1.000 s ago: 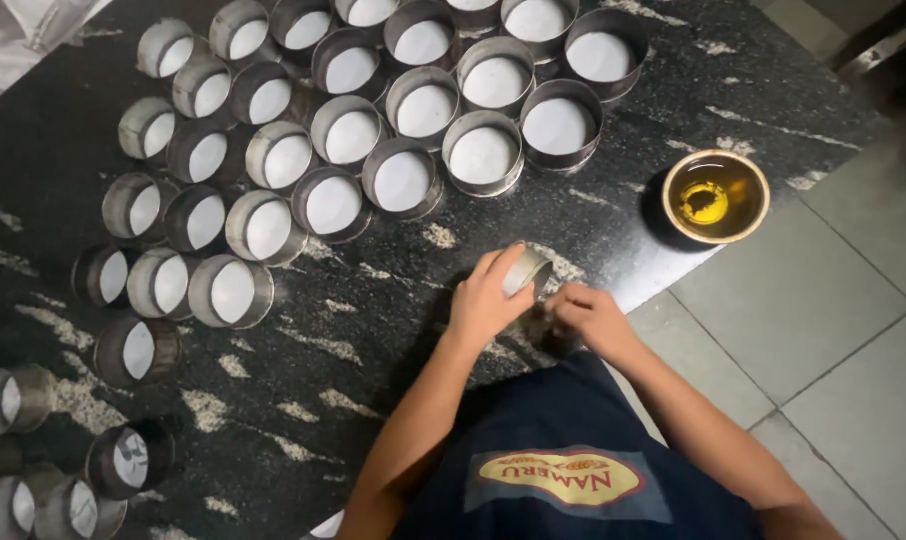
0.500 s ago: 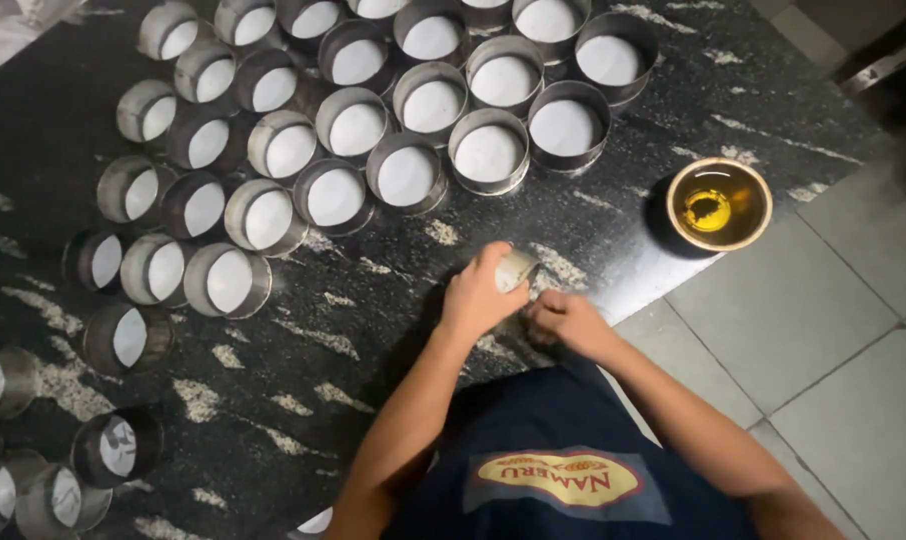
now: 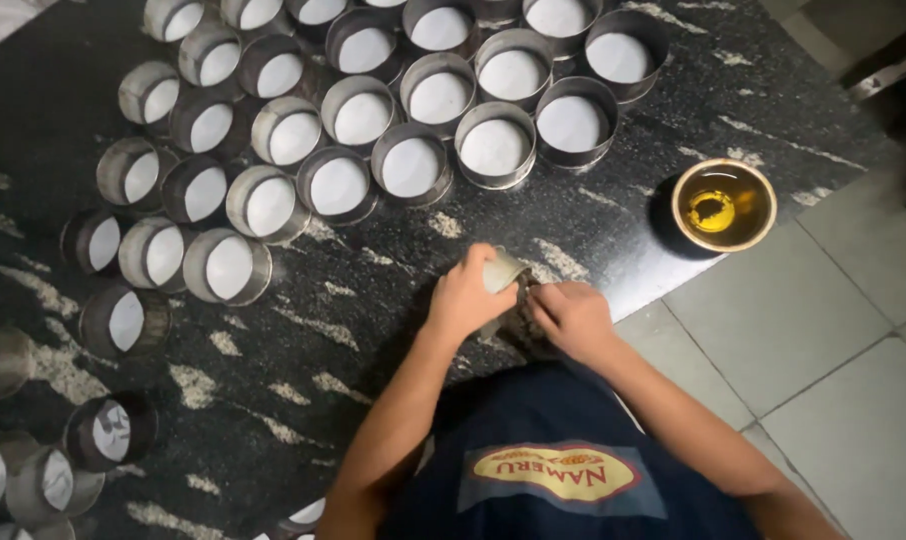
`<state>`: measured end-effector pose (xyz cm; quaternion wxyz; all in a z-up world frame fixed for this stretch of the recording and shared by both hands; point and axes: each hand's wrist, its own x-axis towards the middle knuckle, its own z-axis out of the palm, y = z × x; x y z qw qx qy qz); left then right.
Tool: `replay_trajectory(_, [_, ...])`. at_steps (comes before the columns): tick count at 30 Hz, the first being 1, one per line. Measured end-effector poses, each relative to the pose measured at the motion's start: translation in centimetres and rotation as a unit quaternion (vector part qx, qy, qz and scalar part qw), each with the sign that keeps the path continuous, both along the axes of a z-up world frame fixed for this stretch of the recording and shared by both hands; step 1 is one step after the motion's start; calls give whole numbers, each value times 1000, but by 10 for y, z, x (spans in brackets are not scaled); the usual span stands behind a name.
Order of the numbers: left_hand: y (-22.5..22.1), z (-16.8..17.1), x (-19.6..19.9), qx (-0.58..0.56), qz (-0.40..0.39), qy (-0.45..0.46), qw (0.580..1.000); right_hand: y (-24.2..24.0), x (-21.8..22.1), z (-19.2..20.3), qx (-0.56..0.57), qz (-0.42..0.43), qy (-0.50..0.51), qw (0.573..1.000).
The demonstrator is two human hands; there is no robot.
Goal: Greasing the interior of small circular metal ring molds with oil using a brush.
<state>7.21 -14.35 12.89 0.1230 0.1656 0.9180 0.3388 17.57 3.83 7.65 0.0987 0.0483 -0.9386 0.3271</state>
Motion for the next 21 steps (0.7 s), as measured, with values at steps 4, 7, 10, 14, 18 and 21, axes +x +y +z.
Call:
replay_trajectory(4, [-2,-7,1,20,-18,23,999,5,-9,-36,-210,7,-177,962])
replay_trajectory(7, [-11,-11,9,39,-25,56,997,8,-13,-20,-464,-8,-303,832])
replay_trajectory(10, [-25,-29,24,115,-48,91,988,7,-14,-1,-289,-52,-192,936])
replay_trajectory(14, [-38,-46,33,189,-59,177,964,7,-11,9,-278,-53,-222,933])
replay_trajectory(18, [-33,-12,31,131,-1,135,982,-7,0,25,-150,-21,-103,983])
replay_trajectory(21, [-36,-13,24,142,2,105,984,-15,-9,-4,-210,-3,-213,954])
